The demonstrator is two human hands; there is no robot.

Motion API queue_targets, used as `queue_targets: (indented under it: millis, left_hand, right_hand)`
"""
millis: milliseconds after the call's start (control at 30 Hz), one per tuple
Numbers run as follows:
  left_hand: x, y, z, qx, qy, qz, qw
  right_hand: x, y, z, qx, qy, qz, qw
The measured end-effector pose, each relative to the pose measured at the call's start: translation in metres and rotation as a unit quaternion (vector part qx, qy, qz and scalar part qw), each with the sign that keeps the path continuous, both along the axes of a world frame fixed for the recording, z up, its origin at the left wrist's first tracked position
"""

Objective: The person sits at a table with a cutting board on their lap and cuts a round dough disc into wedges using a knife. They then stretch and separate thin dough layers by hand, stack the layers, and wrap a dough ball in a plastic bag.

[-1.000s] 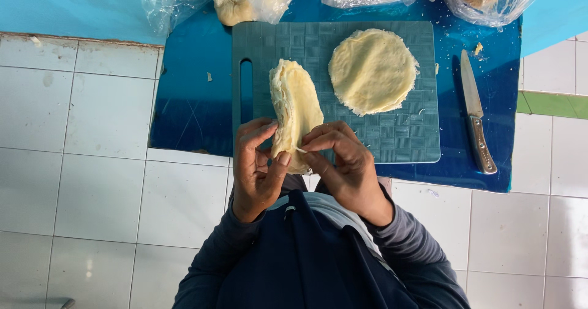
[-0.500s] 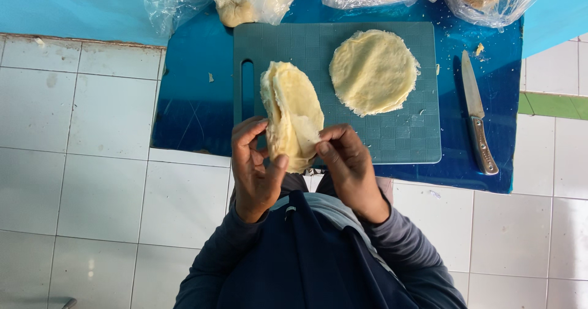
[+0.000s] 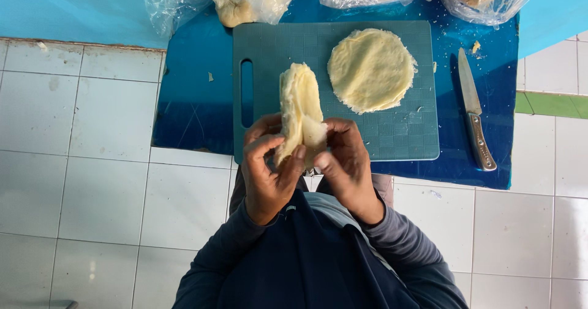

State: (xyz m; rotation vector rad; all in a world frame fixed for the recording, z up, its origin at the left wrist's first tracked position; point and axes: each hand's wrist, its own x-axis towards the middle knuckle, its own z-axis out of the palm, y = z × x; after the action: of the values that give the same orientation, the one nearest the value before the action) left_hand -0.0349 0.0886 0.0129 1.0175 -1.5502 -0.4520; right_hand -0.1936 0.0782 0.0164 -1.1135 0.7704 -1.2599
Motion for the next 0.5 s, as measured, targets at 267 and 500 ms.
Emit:
queue_targets:
  millis: [267,500]
  left_hand:
    - [-0.001,0.005,-0.026,0.048,0.178,-0.026,0.983]
    - [0.018,0.008,-0.043,0.103,0.257,-0.023,0.961]
  right_hand:
    - [-0.004,-0.016,-0.016,0.006,-0.066,-0.044,0.997]
    - [-0.005,-0.008,-0.024,0.083,-0.185,-0.067,0.977]
